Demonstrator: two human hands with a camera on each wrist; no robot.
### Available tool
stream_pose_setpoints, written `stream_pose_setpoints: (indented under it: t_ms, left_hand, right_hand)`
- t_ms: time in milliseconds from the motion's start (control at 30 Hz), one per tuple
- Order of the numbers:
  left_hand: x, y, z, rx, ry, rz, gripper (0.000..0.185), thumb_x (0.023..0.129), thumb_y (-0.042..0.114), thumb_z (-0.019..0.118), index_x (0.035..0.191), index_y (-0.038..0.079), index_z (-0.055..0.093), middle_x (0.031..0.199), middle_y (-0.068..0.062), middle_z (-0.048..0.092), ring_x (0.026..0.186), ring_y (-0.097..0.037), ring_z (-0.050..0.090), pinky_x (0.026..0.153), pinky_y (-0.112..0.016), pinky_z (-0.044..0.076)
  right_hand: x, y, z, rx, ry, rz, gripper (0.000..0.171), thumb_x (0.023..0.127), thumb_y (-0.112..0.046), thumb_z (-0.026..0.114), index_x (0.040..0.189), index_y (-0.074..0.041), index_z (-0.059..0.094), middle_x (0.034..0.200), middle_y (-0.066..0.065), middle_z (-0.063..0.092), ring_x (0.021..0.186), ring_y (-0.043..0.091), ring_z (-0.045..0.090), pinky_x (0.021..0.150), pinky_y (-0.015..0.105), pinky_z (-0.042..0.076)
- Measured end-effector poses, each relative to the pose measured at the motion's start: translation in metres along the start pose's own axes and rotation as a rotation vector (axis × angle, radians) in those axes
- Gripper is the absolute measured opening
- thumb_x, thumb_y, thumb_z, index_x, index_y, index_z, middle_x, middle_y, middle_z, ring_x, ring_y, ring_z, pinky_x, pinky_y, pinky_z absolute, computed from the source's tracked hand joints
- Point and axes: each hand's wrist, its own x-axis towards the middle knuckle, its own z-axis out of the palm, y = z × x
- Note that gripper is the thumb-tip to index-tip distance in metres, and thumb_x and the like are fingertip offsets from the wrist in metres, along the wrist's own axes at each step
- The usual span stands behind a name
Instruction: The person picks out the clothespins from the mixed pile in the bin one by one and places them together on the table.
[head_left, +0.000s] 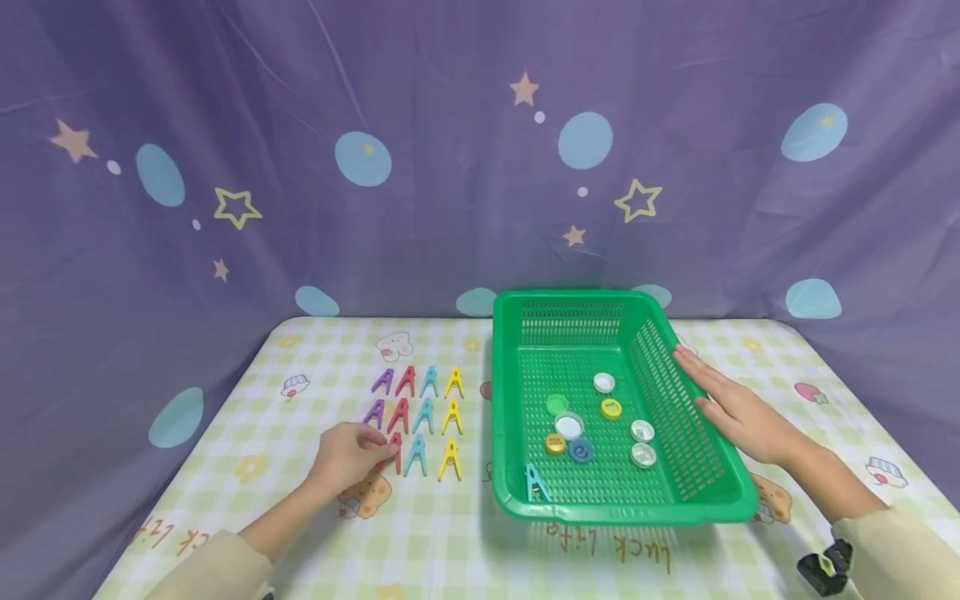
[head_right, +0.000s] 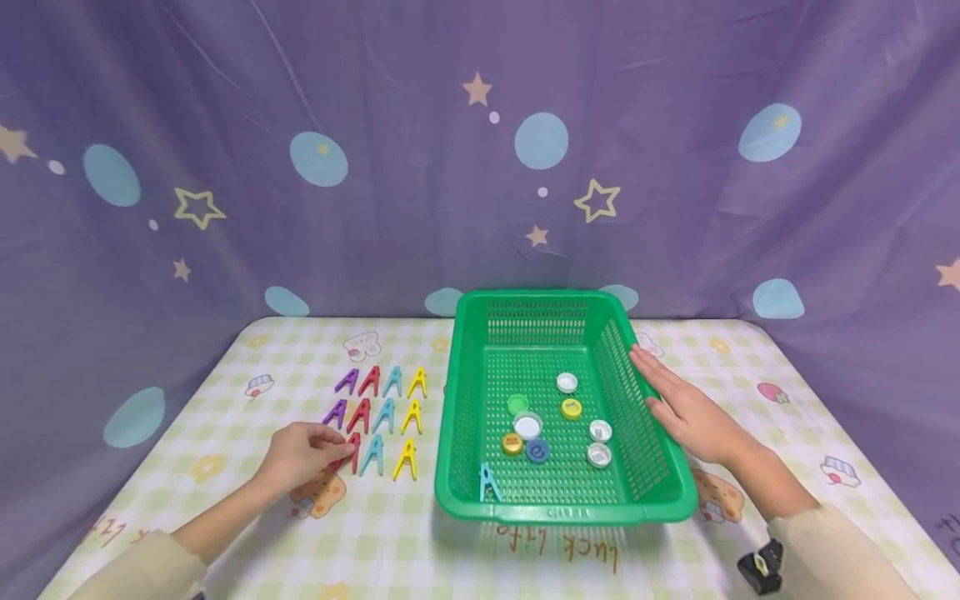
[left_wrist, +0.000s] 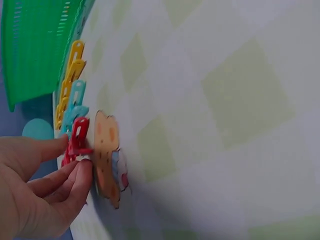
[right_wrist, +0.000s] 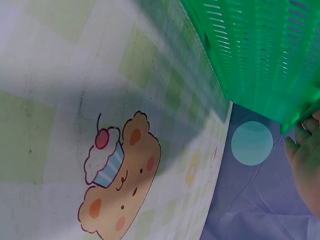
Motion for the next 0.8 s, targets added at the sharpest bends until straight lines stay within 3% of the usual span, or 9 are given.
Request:
stream_pose_setpoints:
  t_ms: [233,367,567,800]
  left_hand:
    - [0.007,0.005,-0.017,-0.028,-0.030,-0.007,0.025,0.084,0.019,0.071,0.098,-0.002,0.071,0.090,-0.016,0.073,0.078,-0.020,0.067,0.066,-0.033,0.057]
    - [0.013,0.016,-0.026,-0.046,-0.023,0.026,0.028,0.085,0.018,0.069,0.105,-0.002,0.069,0.097,-0.019,0.073,0.086,-0.026,0.069,0.072,-0.035,0.058]
    - [0.028,0.037,-0.035,-0.053,-0.009,0.159,0.032,0.087,0.020,0.068,0.113,0.001,0.067,0.106,-0.016,0.072,0.098,-0.029,0.069,0.083,-0.039,0.058]
    - [0.047,0.074,-0.040,-0.075,-0.024,0.353,0.035,0.087,0.022,0.071,0.116,0.004,0.065,0.115,-0.016,0.069,0.104,-0.031,0.067,0.090,-0.042,0.056]
  right_hand:
    - [-0.001,0.000,0.001,-0.001,-0.004,-0.003,0.059,0.096,-0.005,0.046,0.151,-0.002,0.025,0.160,0.017,0.023,0.144,-0.013,0.003,0.109,-0.004,0.007]
    - [0.000,-0.001,0.000,-0.001,-0.003,-0.004,0.059,0.097,-0.006,0.046,0.151,-0.002,0.025,0.160,0.016,0.023,0.145,-0.012,0.004,0.109,-0.004,0.007]
    - [0.000,0.000,0.000,-0.012,-0.004,0.001,0.058,0.097,-0.006,0.046,0.151,-0.002,0.025,0.160,0.016,0.023,0.145,-0.011,0.005,0.108,-0.005,0.007]
    - [-0.001,0.000,0.002,-0.016,0.005,0.012,0.058,0.096,-0.006,0.046,0.151,-0.002,0.027,0.157,0.021,0.027,0.144,-0.013,0.004,0.109,-0.005,0.007]
